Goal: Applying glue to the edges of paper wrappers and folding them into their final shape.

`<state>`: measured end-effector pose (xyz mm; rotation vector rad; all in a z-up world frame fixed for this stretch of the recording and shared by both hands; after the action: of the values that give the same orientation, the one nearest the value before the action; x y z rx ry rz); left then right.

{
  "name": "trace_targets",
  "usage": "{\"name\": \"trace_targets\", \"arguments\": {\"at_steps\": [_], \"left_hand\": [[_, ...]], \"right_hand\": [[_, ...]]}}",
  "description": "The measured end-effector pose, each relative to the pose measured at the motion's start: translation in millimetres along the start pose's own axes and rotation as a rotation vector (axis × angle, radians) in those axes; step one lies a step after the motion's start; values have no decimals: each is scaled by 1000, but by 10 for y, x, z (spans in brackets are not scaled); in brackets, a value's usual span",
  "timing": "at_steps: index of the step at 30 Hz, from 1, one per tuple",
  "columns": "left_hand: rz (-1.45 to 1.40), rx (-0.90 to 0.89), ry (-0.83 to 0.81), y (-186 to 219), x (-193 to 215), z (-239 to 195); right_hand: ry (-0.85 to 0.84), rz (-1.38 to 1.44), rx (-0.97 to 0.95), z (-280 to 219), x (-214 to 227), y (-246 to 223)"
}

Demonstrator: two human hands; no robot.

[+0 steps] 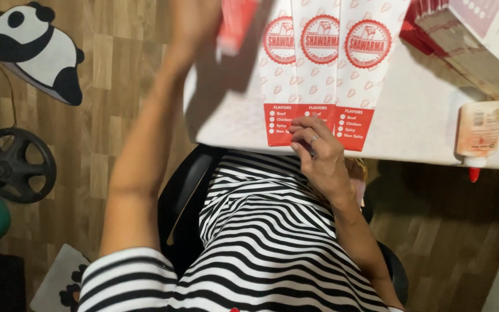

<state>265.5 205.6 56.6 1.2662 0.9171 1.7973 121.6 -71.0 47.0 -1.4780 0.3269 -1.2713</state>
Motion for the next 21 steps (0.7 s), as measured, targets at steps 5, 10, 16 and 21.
{"name": "trace_targets", "arguments": {"at_steps": [5,10,16,21], "left_hand": [[67,33,16,131,-168,-935],[230,9,70,220,-208,-1385],[170,-17,108,268,-302,-1438],[178,-17,96,296,-328,-1493]], "right_hand": [[-39,59,5,62,5,-184],[-24,-71,37,51,10,-228],[-30,-137,81,84,-5,-447],[11,-197,126,58,-73,-408]]}}
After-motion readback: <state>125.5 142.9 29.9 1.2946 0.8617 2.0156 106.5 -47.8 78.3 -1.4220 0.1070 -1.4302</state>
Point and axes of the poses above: each hand's wrist, its own z-axis towards the middle knuckle, its own x-axis out of the back of the hand, y = z × x, the point moved 10 cm from there along z, towards the middle knuckle, and after that the axes turned 7 degrees about -y, right-handed, at the moved point
